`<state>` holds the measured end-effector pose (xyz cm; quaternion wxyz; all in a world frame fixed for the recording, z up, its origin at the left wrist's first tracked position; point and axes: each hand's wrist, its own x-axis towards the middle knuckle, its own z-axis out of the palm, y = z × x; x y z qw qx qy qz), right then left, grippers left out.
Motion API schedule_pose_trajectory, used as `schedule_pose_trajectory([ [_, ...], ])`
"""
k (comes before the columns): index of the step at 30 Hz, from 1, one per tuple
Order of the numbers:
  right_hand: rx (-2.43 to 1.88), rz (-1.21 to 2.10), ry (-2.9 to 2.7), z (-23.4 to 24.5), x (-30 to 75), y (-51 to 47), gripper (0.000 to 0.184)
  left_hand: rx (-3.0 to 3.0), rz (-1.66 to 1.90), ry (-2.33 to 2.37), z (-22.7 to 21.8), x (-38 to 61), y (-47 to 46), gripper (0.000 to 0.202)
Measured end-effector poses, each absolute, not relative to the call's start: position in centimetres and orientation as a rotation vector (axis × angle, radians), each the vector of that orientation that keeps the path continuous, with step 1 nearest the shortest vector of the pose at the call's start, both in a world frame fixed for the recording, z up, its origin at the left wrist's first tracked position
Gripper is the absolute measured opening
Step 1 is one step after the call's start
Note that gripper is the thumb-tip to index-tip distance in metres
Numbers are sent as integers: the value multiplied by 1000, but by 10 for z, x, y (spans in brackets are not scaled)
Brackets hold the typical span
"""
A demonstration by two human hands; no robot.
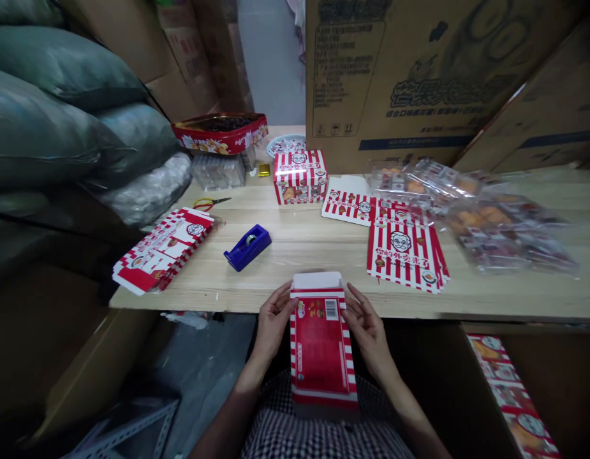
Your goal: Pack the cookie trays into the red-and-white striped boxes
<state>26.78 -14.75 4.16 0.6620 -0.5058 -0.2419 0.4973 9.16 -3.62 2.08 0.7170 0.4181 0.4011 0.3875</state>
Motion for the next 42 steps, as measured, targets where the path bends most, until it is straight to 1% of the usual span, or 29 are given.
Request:
schedule_pose_trajectory([
  [5,-1171,1108,-681,44,282,-132,47,1031,773,878,29,87,-26,44],
  [10,-1223,1079,-755,44,295,-123,24,1133,709,799,37,86,-15,30],
  [12,-1255,1109,-776,47,300,-123,21,1203,655,777,41,84,-10,25],
  [18,-1310,1170,-703,41,306,-119,28,1484,577,719,44,81,9,25],
  [22,-1310,1145,-625,27,305,-107,31,1315,613,758,32,86,15,26],
  [23,-1300,1151,-616,26,304,-105,33,1247,634,758,29,87,15,30],
  [24,-1284,1164,-606,25,305,-105,40,1180,646,750,27,86,15,39],
  [26,-1237,1218,-580,26,306,-105,66,1060,626,725,24,84,14,61],
  [27,-1207,1266,-569,28,307,-106,75,1007,591,709,23,83,13,66],
  [28,-1175,1327,-563,30,308,-107,76,951,552,691,22,83,12,67],
  [29,-1139,1392,-563,31,309,-107,70,892,518,671,22,83,11,63],
  [32,-1018,1528,-548,31,310,-106,40,727,511,611,20,90,6,47],
  [34,-963,1541,-485,28,308,-104,31,651,548,588,17,96,2,44],
  [37,-957,1536,-408,22,304,-103,31,597,553,552,15,102,-3,43],
  [42,-997,1449,-423,30,302,-103,41,613,560,552,19,101,-7,40],
])
